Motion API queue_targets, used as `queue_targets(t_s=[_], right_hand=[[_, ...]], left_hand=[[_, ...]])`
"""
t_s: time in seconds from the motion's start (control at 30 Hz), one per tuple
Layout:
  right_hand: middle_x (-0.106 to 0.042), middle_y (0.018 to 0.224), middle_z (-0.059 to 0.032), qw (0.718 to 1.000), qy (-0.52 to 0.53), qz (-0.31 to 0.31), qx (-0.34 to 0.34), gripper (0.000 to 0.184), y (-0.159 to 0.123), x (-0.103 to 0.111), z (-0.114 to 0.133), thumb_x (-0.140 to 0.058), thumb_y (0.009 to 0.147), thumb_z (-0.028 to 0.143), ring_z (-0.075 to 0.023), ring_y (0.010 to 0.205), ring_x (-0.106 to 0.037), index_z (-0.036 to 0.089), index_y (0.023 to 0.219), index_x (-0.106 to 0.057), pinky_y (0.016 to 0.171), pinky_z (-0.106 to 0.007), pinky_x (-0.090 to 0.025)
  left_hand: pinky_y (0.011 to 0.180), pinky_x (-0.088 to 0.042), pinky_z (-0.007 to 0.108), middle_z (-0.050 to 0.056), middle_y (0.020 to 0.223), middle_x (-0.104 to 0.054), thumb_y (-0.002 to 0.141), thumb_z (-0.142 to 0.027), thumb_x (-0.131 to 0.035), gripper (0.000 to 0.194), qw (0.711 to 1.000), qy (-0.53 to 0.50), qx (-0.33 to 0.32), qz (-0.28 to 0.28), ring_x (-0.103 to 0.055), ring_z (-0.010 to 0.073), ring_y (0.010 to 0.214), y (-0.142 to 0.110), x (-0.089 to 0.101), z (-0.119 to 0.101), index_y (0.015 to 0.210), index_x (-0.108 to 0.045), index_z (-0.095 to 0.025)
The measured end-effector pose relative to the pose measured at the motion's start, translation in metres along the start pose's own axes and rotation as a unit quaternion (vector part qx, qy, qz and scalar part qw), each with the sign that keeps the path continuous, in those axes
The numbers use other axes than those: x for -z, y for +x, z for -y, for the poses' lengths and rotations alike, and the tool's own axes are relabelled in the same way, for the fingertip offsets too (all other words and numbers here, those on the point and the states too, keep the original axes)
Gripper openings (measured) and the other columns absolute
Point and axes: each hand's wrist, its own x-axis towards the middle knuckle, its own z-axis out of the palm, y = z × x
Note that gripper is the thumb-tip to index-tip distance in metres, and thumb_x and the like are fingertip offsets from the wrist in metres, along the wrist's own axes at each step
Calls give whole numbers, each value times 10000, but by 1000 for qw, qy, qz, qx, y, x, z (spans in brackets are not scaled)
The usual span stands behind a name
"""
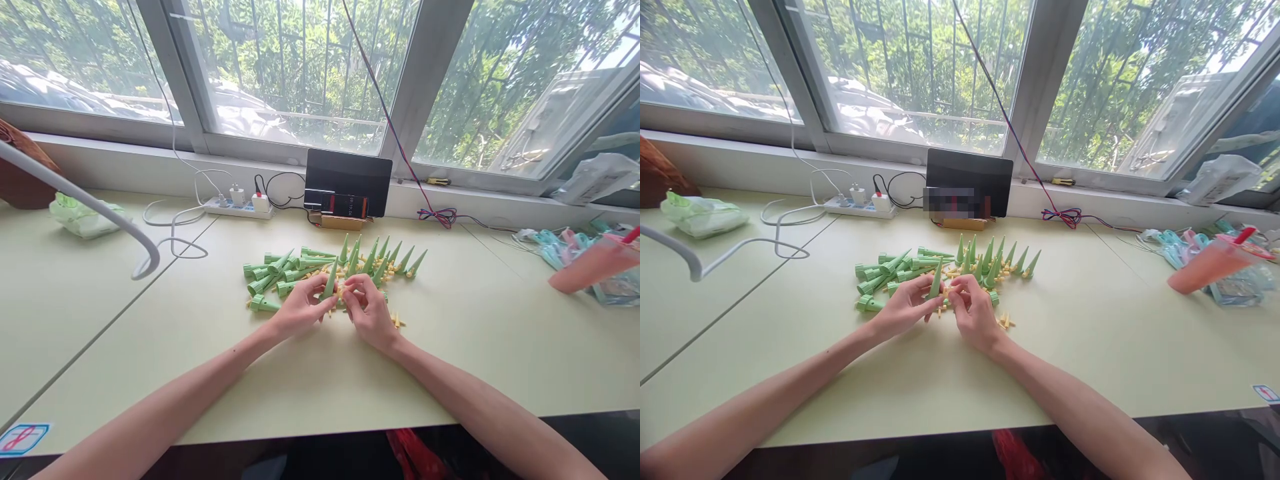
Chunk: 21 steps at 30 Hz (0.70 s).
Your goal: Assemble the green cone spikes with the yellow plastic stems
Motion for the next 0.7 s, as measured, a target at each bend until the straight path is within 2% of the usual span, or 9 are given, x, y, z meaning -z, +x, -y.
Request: queue_targets(t_s=[0.13, 0.37, 0.57, 0.7], right_hand=[[-531, 776, 17, 1000, 21, -6, -16, 130, -1, -1, -3, -517, 969, 342, -95, 537, -475, 231, 1016, -469, 457, -218, -368], [-521, 736, 29, 997, 62, -14, -39, 142, -1, -2, -1, -531, 965, 361, -96, 550, -453, 235, 974, -466, 485, -218, -363], [-517, 710, 38, 994, 93, -13, -57, 172, 0, -2, 0, -565, 949, 374, -93, 552, -444, 235, 955, -464, 477, -205, -341], [-528, 711, 36, 990, 118, -6, -71, 196, 1, -2, 0, -583, 936, 390, -93, 540, -447, 238, 961, -462, 453, -198, -324]], left_hand=[[487, -473, 189, 41, 930, -578, 895, -344, -613, 210, 998, 49, -31, -6, -554, 128, 741, -1, -1, 1, 1002, -602, -164], [667, -486, 219, 4, 848, -563, 917, -242, -558, 74, 983, 158, -94, -18, -518, 109, 759, -5, -2, -4, 919, -578, -170], [627, -438, 227, -7, 785, -534, 898, -209, -554, 60, 965, 224, -130, -37, -473, 111, 717, -5, -4, -3, 855, -536, -171], [623, -424, 240, -1, 799, -551, 901, -197, -545, 28, 956, 247, -153, -39, -472, 119, 721, -5, -3, 1, 885, -533, -176]])
